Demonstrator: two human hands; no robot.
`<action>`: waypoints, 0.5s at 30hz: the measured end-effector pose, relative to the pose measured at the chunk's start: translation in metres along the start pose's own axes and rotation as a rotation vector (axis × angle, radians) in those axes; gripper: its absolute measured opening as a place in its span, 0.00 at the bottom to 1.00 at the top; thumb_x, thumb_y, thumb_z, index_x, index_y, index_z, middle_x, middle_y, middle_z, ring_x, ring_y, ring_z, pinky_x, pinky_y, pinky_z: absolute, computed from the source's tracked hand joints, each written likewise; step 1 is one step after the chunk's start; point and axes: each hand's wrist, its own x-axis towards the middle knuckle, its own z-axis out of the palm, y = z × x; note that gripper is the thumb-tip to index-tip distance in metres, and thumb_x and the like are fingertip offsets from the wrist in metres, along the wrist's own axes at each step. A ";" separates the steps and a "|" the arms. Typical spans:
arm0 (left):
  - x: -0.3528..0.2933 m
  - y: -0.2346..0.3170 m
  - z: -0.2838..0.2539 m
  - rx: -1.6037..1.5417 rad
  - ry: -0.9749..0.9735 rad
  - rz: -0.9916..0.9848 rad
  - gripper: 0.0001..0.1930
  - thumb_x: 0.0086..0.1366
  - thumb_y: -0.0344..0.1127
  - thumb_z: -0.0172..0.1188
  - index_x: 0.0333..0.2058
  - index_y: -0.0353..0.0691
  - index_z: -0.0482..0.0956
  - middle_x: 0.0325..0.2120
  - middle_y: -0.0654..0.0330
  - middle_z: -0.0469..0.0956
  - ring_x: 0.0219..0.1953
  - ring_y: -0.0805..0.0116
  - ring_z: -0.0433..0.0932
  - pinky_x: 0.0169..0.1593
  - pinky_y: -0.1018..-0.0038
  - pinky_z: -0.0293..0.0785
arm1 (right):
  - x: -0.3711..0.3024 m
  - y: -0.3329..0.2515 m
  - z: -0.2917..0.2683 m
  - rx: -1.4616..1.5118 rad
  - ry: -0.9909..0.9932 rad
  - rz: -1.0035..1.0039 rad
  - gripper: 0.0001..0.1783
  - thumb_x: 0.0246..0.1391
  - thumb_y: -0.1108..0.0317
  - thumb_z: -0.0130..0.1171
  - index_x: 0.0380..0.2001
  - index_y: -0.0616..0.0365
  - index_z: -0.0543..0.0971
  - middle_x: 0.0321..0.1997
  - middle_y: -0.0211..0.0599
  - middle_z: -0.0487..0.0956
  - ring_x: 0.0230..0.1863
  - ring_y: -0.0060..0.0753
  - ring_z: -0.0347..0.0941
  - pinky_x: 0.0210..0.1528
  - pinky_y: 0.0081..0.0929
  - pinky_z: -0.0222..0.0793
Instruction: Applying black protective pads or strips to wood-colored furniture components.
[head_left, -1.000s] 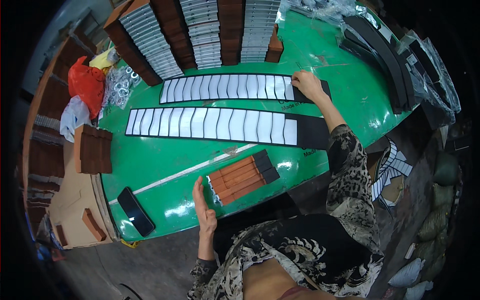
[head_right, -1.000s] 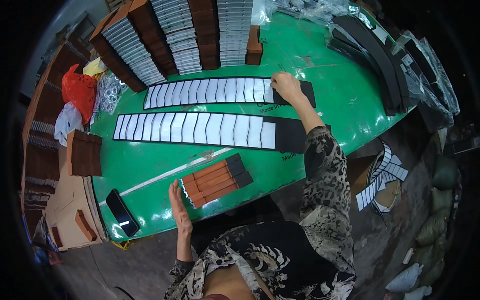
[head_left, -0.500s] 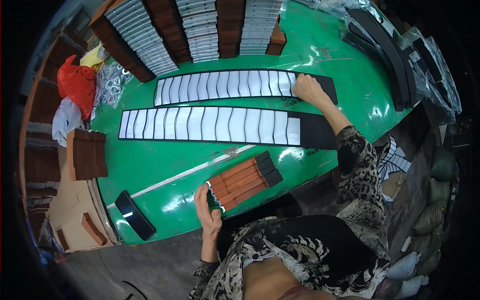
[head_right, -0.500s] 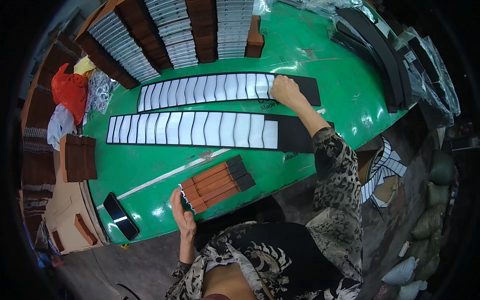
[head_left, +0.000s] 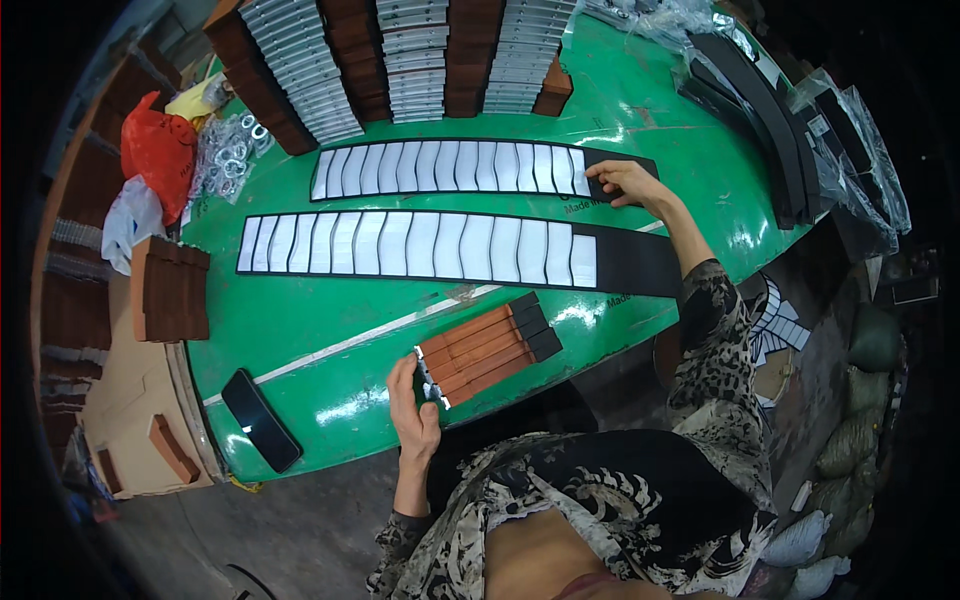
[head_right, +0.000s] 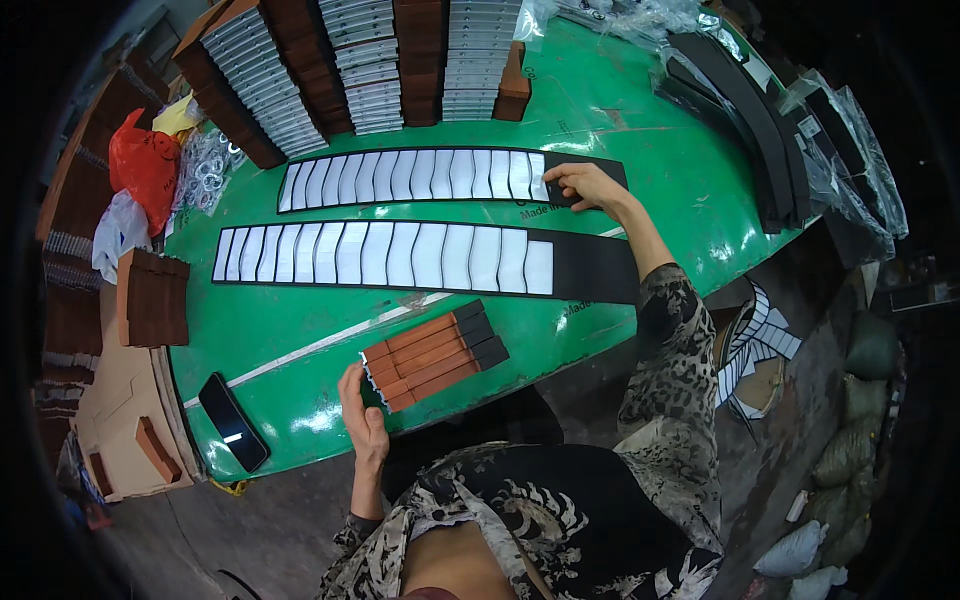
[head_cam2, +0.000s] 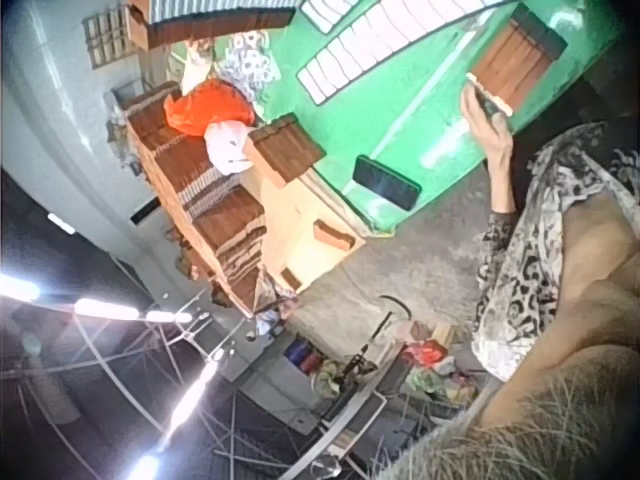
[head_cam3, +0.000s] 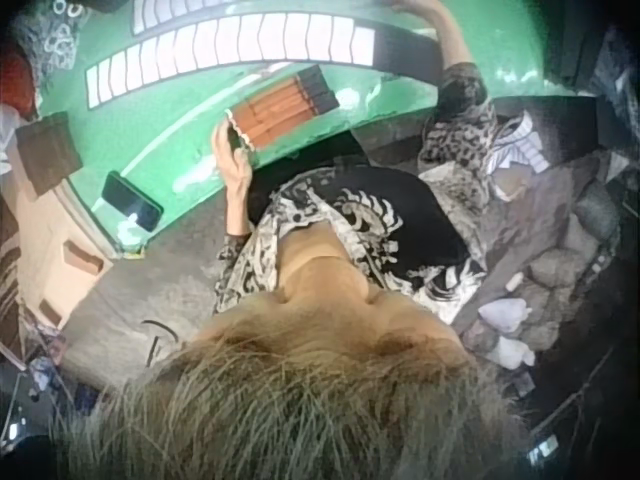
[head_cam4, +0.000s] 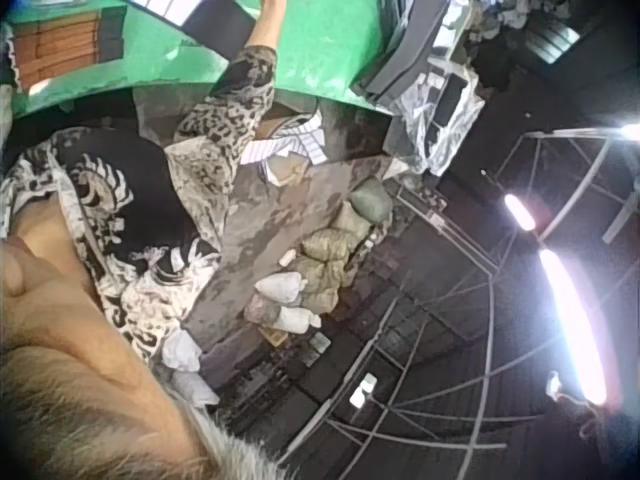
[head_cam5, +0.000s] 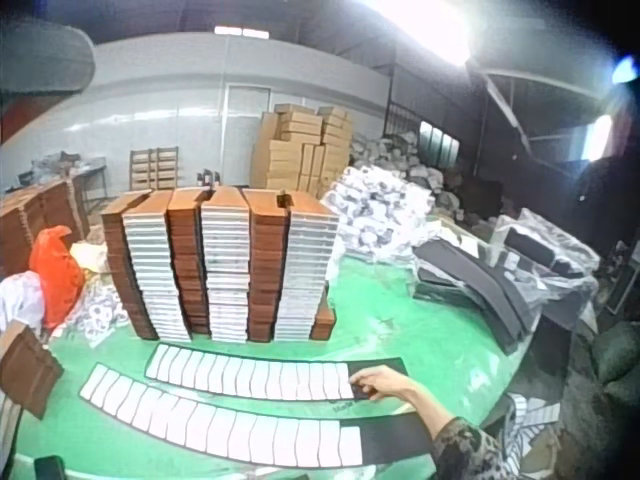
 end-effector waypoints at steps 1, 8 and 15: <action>0.000 0.000 0.000 0.001 0.001 0.003 0.38 0.66 0.62 0.38 0.55 0.28 0.64 0.53 0.41 0.65 0.55 0.46 0.65 0.59 0.61 0.59 | 0.002 0.004 0.002 -0.049 -0.033 -0.034 0.16 0.60 0.68 0.41 0.46 0.57 0.76 0.32 0.23 0.71 0.35 0.17 0.68 0.35 0.19 0.72; 0.001 0.000 0.002 0.026 0.005 0.006 0.36 0.67 0.60 0.37 0.56 0.28 0.64 0.53 0.41 0.64 0.56 0.46 0.65 0.59 0.60 0.59 | 0.019 0.009 0.009 -0.199 0.227 -0.086 0.19 0.47 0.65 0.60 0.41 0.63 0.73 0.35 0.39 0.76 0.33 0.30 0.76 0.25 0.27 0.79; 0.000 0.001 0.003 0.019 0.018 -0.010 0.35 0.68 0.60 0.38 0.56 0.29 0.64 0.53 0.42 0.65 0.56 0.47 0.65 0.59 0.61 0.59 | 0.019 0.012 0.004 -0.186 0.154 -0.114 0.17 0.50 0.64 0.59 0.39 0.66 0.75 0.32 0.36 0.74 0.32 0.26 0.74 0.26 0.24 0.78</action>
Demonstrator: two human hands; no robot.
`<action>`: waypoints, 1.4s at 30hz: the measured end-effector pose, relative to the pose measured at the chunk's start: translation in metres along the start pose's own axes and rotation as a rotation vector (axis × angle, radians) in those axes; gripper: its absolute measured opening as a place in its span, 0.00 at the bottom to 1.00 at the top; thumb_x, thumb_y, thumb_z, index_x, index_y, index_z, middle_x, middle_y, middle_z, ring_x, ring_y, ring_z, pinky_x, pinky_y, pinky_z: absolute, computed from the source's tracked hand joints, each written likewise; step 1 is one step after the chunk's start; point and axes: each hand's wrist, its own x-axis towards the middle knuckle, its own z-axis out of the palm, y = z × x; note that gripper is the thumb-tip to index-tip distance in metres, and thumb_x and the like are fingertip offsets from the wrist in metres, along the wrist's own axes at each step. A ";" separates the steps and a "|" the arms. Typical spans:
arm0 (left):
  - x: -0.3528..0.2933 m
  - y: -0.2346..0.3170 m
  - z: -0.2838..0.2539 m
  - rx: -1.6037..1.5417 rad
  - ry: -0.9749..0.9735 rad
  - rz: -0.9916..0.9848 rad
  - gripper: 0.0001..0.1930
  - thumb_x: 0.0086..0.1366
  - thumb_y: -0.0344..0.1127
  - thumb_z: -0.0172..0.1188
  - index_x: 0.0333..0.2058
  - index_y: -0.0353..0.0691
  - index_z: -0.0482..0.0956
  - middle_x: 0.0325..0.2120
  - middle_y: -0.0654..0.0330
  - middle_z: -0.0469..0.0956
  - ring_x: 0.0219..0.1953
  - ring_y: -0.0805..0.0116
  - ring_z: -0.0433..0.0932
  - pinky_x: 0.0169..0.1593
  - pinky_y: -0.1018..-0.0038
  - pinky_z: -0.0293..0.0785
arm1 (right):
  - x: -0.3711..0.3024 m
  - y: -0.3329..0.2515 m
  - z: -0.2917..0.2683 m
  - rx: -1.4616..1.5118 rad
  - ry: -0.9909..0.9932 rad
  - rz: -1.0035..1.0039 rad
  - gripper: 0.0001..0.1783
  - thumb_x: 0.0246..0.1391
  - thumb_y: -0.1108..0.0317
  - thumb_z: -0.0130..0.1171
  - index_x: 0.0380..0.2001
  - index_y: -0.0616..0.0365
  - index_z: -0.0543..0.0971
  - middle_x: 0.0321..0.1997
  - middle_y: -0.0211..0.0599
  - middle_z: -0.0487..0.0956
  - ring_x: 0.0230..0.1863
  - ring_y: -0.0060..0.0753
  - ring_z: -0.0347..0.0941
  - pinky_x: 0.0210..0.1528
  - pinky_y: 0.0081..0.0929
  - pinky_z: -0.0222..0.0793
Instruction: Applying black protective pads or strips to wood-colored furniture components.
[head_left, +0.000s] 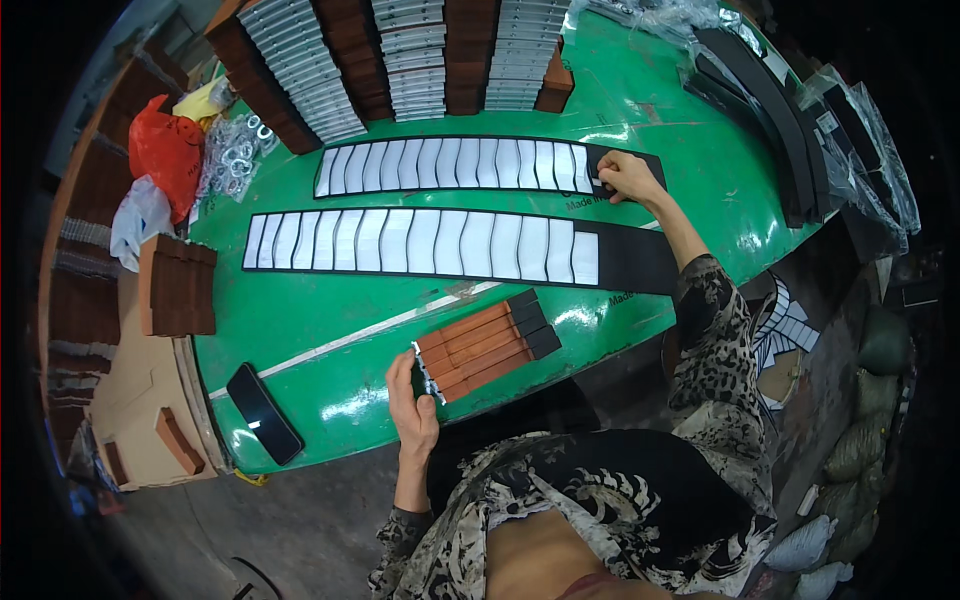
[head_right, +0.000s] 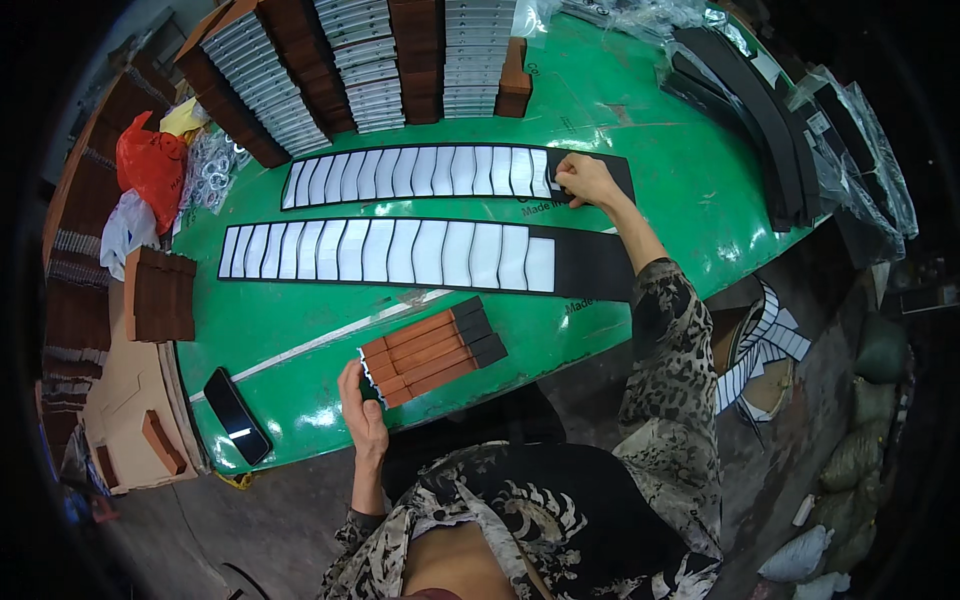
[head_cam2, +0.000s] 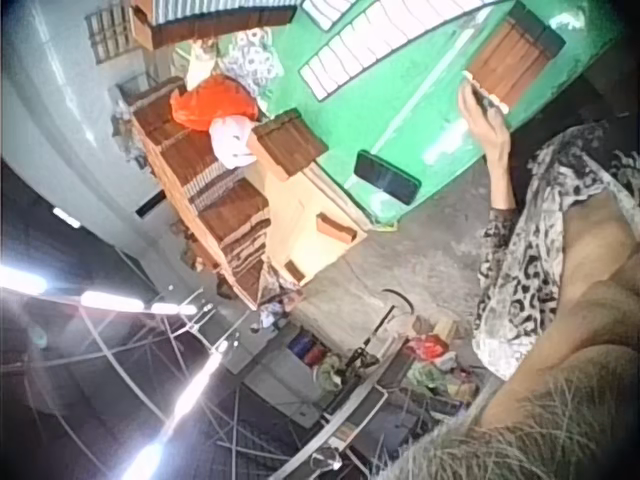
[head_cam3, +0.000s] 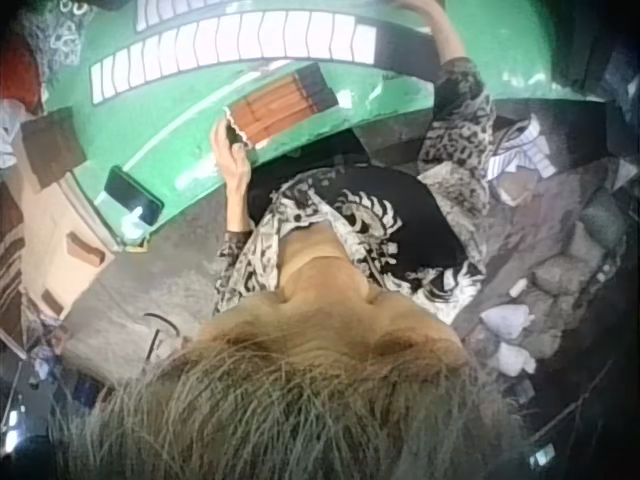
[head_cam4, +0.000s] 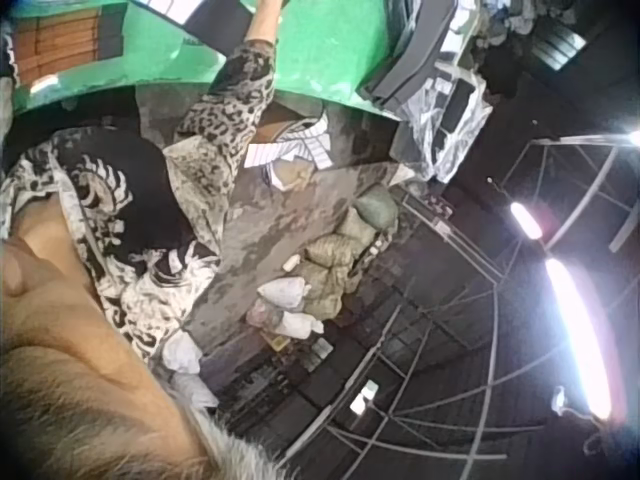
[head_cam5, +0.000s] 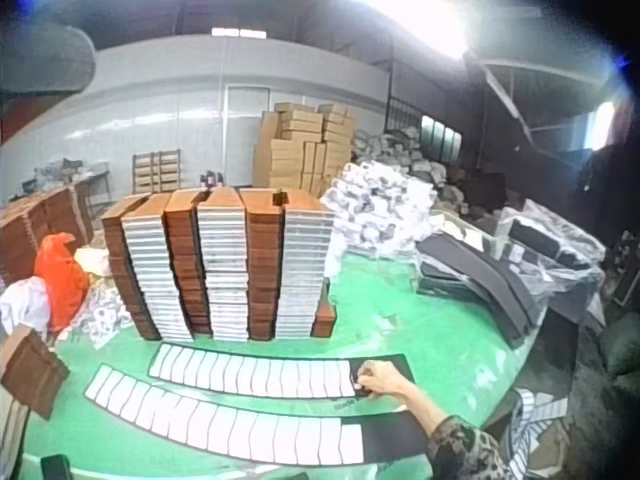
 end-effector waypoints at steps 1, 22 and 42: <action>0.000 0.000 0.000 0.004 0.000 -0.003 0.35 0.68 0.60 0.38 0.56 0.29 0.64 0.53 0.42 0.65 0.56 0.47 0.65 0.59 0.61 0.59 | -0.004 0.005 -0.001 0.095 -0.030 -0.034 0.16 0.52 0.64 0.59 0.40 0.66 0.75 0.32 0.35 0.74 0.32 0.25 0.74 0.28 0.22 0.78; 0.002 -0.002 0.004 0.078 0.016 -0.014 0.34 0.68 0.59 0.39 0.56 0.31 0.64 0.54 0.43 0.65 0.56 0.47 0.65 0.59 0.61 0.59 | -0.007 0.019 0.007 0.022 0.070 -0.251 0.14 0.48 0.71 0.60 0.39 0.68 0.76 0.33 0.40 0.76 0.26 0.27 0.76 0.21 0.21 0.75; -0.010 0.006 -0.003 0.058 0.039 0.050 0.31 0.68 0.54 0.40 0.55 0.30 0.65 0.53 0.42 0.65 0.56 0.46 0.64 0.59 0.60 0.58 | -0.068 0.014 0.062 1.337 0.035 -0.190 0.13 0.59 0.64 0.56 0.45 0.56 0.75 0.39 0.27 0.76 0.36 0.16 0.71 0.38 0.17 0.71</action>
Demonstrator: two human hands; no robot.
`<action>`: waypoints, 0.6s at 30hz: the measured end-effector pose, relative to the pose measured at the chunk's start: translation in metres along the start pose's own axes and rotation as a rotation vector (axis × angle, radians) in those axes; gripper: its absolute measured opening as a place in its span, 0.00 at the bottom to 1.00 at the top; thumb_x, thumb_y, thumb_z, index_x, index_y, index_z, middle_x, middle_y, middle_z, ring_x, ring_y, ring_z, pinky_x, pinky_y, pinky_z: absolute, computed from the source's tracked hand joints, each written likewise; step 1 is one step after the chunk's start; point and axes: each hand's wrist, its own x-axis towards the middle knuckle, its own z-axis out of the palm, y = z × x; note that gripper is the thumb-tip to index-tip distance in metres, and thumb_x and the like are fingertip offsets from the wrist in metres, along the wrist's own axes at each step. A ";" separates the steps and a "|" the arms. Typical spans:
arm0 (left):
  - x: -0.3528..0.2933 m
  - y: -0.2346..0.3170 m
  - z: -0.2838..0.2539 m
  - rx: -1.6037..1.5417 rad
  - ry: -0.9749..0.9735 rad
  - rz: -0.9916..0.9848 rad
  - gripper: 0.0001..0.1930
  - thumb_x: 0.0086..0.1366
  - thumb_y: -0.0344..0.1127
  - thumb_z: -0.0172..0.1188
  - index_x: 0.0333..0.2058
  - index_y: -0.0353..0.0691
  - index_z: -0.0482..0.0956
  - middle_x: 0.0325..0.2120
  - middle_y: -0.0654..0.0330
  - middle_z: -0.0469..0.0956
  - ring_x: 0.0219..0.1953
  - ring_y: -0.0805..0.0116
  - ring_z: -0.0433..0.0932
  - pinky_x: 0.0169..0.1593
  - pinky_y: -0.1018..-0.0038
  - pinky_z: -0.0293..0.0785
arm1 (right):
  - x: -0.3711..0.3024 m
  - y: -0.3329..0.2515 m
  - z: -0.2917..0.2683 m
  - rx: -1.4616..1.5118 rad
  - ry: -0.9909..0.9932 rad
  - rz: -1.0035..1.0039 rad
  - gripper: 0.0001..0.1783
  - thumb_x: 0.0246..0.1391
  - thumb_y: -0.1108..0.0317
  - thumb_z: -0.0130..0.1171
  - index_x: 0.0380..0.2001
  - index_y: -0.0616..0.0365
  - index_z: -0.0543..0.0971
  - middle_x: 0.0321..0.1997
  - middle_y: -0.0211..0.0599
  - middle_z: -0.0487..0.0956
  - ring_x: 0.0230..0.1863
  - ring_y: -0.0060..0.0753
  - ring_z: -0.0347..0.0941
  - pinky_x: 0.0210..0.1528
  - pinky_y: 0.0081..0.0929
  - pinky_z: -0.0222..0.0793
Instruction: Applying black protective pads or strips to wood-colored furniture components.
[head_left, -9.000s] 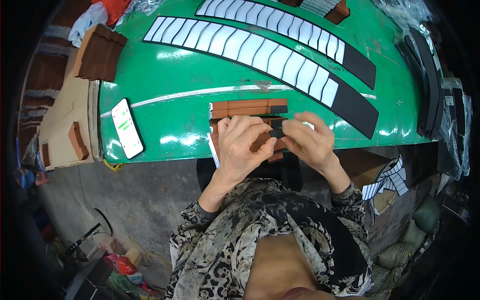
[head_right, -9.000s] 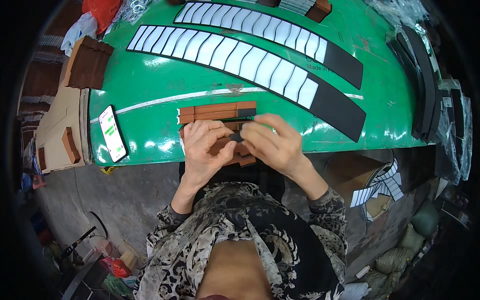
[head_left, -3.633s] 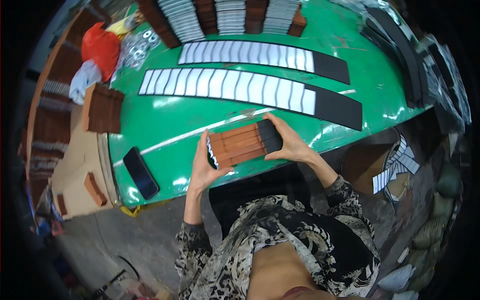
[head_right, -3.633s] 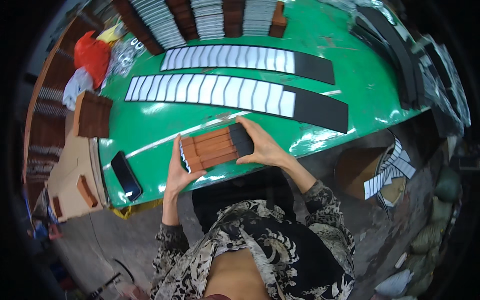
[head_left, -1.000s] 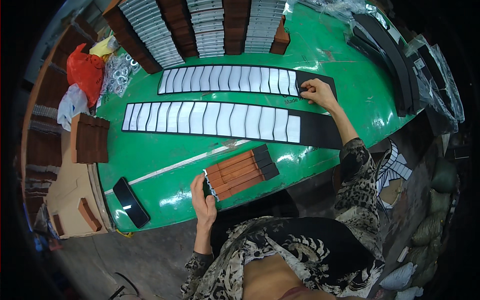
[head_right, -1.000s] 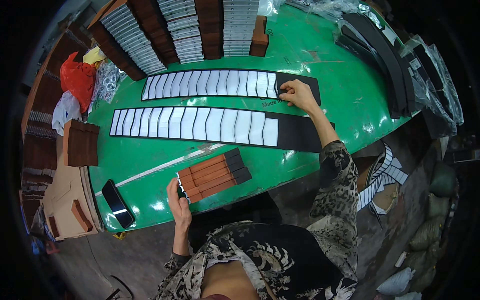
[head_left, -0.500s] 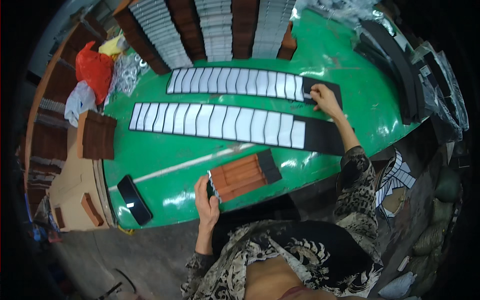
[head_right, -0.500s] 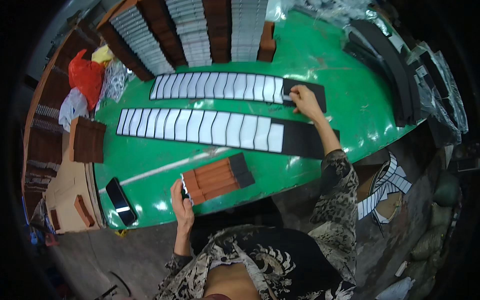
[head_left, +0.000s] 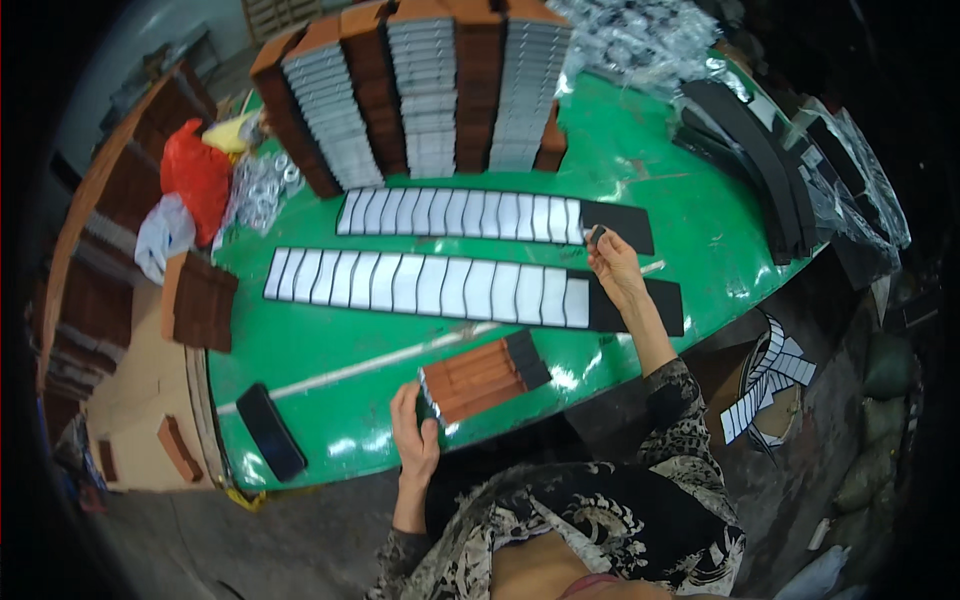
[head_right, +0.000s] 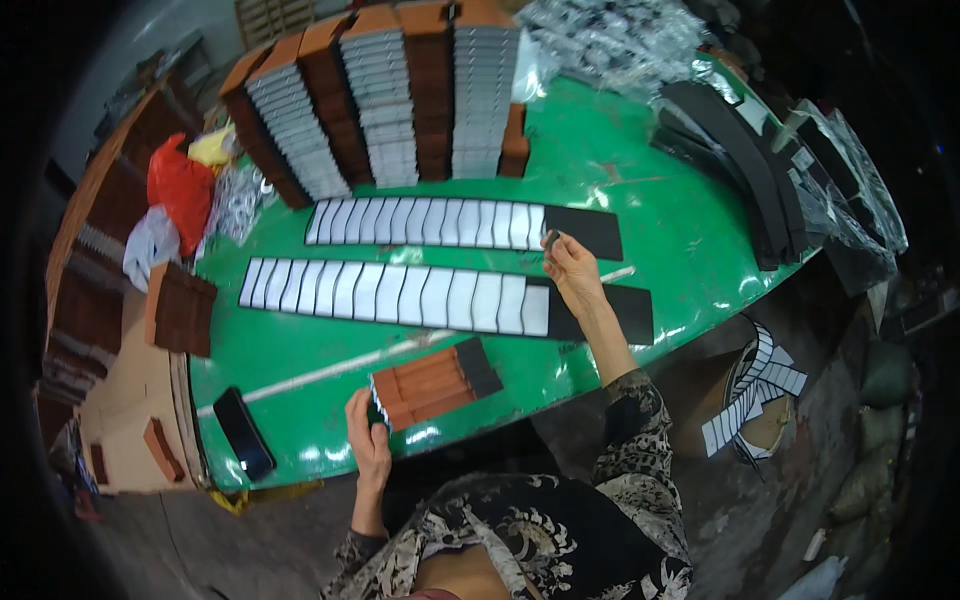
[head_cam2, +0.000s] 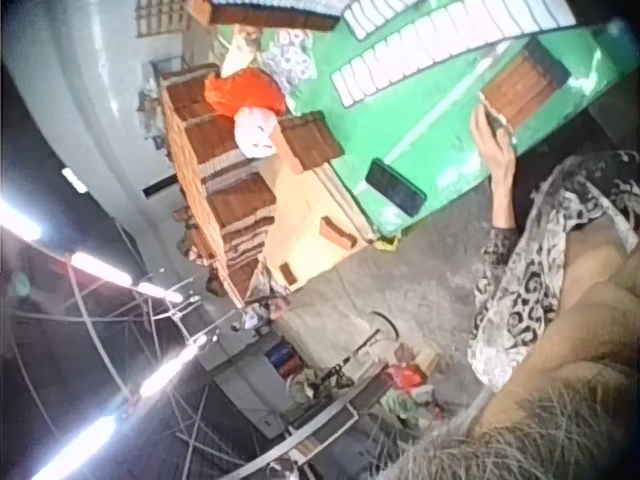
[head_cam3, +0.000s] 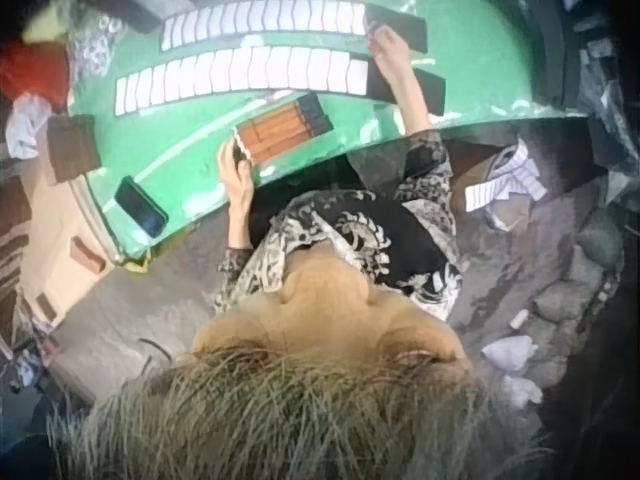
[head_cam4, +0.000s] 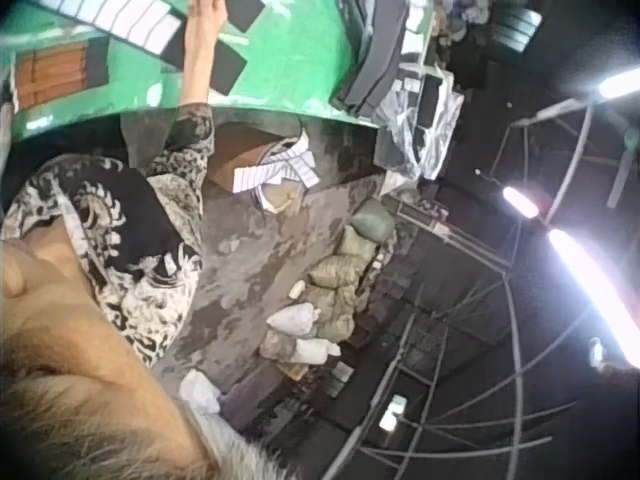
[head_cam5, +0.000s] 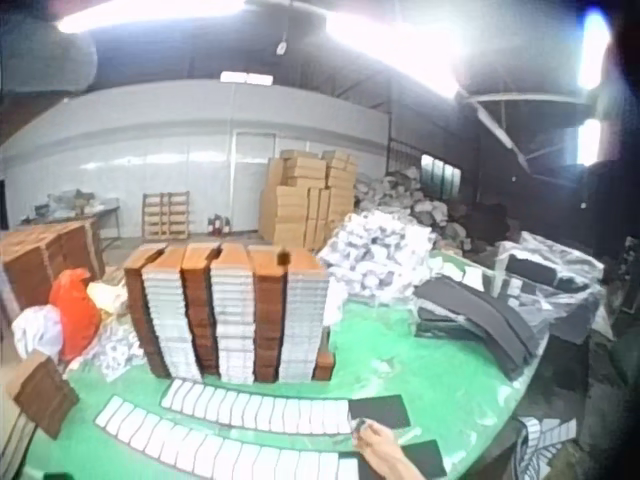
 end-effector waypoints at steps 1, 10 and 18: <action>0.001 -0.002 -0.002 -0.007 0.011 -0.009 0.29 0.68 0.52 0.41 0.55 0.31 0.66 0.53 0.42 0.65 0.56 0.46 0.64 0.59 0.60 0.58 | -0.011 0.000 0.017 0.003 -0.066 -0.005 0.13 0.58 0.64 0.56 0.46 0.56 0.74 0.39 0.27 0.75 0.37 0.17 0.71 0.39 0.19 0.72; 0.038 -0.009 -0.007 -0.170 0.065 -0.016 0.16 0.62 0.33 0.56 0.48 0.35 0.74 0.48 0.50 0.72 0.51 0.55 0.71 0.54 0.67 0.66 | -0.098 0.010 0.138 -0.598 -0.552 -0.049 0.13 0.51 0.79 0.56 0.42 0.64 0.78 0.34 0.30 0.77 0.34 0.18 0.72 0.40 0.17 0.70; 0.043 -0.007 -0.005 -0.290 0.019 0.008 0.16 0.61 0.35 0.57 0.46 0.34 0.76 0.45 0.51 0.74 0.48 0.58 0.74 0.51 0.69 0.68 | -0.121 0.029 0.181 -1.134 -0.652 -0.662 0.13 0.40 0.72 0.66 0.33 0.59 0.79 0.34 0.35 0.77 0.35 0.40 0.72 0.36 0.31 0.70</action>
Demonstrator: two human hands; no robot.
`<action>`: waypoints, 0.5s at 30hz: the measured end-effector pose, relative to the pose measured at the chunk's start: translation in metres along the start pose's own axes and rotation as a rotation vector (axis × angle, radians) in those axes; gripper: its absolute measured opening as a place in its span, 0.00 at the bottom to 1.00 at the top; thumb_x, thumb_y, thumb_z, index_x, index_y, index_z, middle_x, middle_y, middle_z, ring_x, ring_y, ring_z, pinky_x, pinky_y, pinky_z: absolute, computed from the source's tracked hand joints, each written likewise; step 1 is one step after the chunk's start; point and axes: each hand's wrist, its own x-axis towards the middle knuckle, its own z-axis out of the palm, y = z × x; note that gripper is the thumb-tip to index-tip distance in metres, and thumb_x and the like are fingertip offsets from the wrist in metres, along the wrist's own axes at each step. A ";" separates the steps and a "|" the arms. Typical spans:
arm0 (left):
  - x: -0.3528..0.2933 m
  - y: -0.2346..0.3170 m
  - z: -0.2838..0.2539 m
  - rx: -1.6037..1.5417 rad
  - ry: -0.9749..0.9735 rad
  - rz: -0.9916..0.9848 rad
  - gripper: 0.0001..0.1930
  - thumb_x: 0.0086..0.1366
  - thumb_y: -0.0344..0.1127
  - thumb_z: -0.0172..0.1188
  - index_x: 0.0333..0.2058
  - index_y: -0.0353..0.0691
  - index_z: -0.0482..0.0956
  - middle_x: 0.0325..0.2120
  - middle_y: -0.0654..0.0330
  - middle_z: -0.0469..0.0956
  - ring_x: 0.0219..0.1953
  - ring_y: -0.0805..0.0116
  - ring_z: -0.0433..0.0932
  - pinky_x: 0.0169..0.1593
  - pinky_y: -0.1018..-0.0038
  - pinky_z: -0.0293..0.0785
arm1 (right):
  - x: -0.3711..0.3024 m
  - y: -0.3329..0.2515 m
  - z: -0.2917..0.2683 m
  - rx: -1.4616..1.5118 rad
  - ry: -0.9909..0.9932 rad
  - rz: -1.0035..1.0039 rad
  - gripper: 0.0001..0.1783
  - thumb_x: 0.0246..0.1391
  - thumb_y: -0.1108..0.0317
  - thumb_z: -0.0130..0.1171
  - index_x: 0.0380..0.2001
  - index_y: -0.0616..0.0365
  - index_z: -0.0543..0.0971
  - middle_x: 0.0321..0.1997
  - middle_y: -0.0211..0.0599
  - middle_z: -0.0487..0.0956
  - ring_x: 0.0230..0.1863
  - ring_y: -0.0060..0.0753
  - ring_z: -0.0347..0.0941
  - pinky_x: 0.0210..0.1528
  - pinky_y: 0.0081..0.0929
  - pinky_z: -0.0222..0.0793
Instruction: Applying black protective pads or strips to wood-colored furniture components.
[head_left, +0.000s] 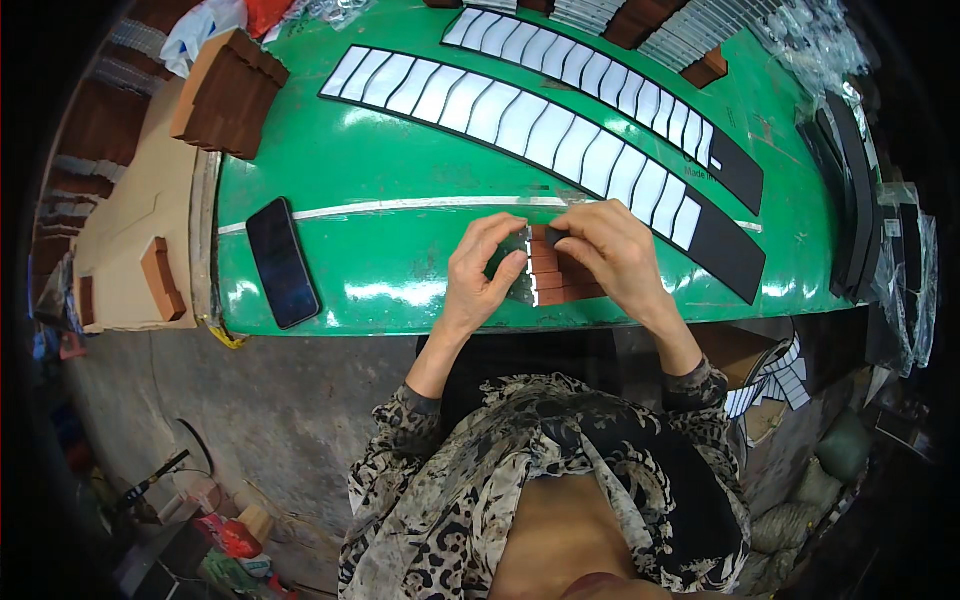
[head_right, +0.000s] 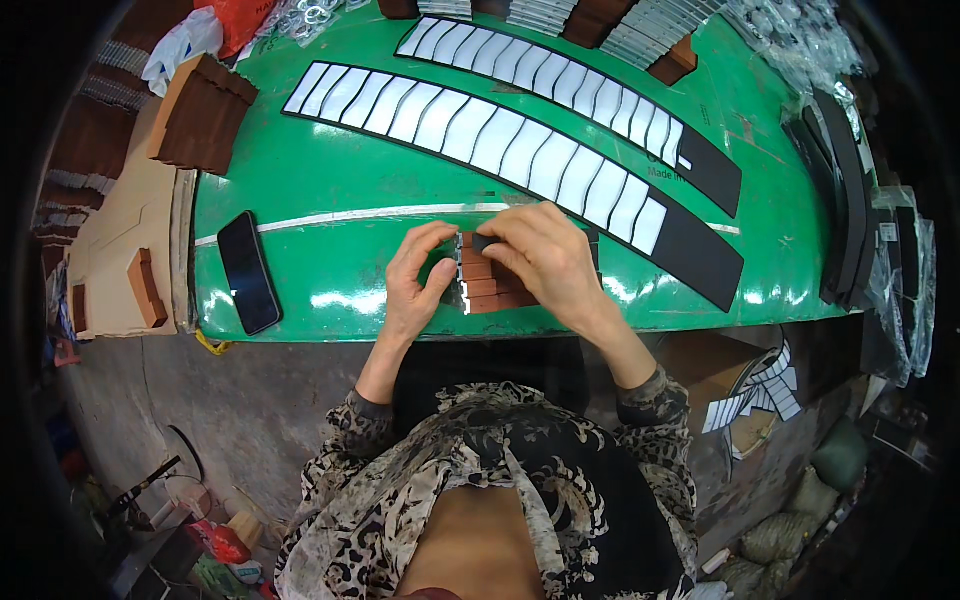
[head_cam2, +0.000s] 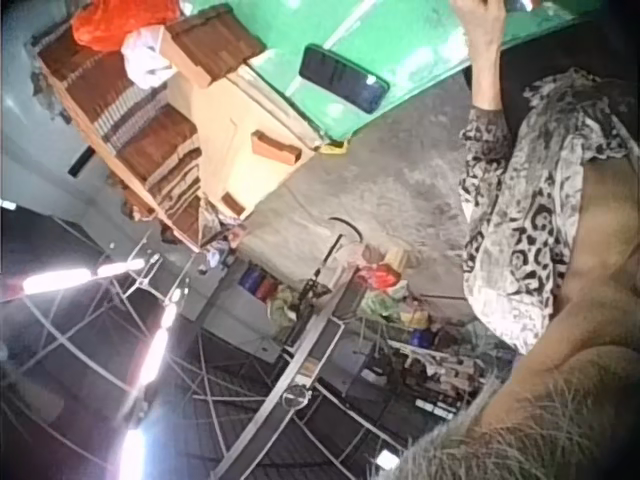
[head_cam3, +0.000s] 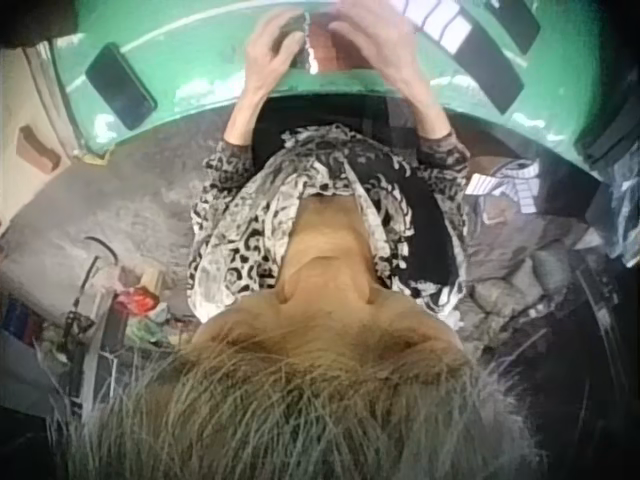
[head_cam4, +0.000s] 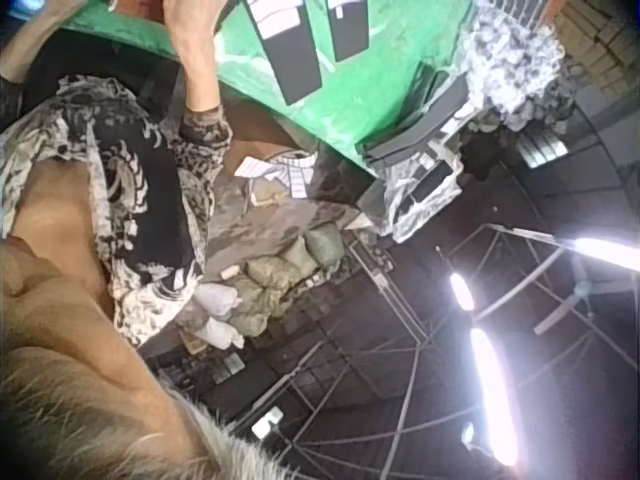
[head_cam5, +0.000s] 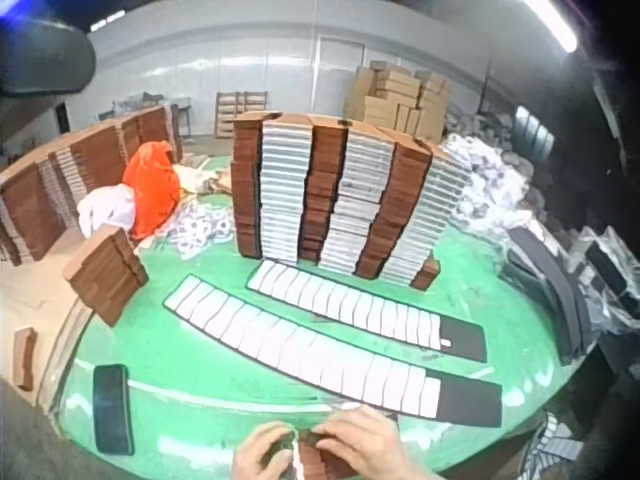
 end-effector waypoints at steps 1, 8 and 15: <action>-0.001 -0.003 0.001 -0.013 0.004 0.008 0.16 0.60 0.35 0.58 0.46 0.34 0.76 0.45 0.51 0.74 0.47 0.58 0.74 0.51 0.69 0.68 | 0.000 0.000 0.002 -0.046 0.004 -0.034 0.13 0.40 0.72 0.66 0.33 0.58 0.79 0.34 0.35 0.77 0.34 0.38 0.72 0.36 0.30 0.71; 0.001 -0.011 0.002 -0.016 0.005 0.039 0.18 0.59 0.38 0.61 0.45 0.34 0.76 0.44 0.51 0.75 0.46 0.57 0.75 0.48 0.69 0.71 | 0.005 0.003 0.007 -0.162 0.004 -0.099 0.13 0.38 0.70 0.67 0.33 0.55 0.81 0.32 0.31 0.77 0.33 0.34 0.72 0.33 0.28 0.71; 0.002 -0.013 0.003 -0.003 0.023 0.071 0.19 0.59 0.40 0.61 0.45 0.35 0.76 0.43 0.51 0.76 0.45 0.57 0.75 0.47 0.68 0.72 | 0.007 0.004 0.007 -0.134 -0.016 -0.065 0.15 0.35 0.74 0.68 0.33 0.58 0.81 0.32 0.32 0.78 0.33 0.34 0.72 0.34 0.28 0.68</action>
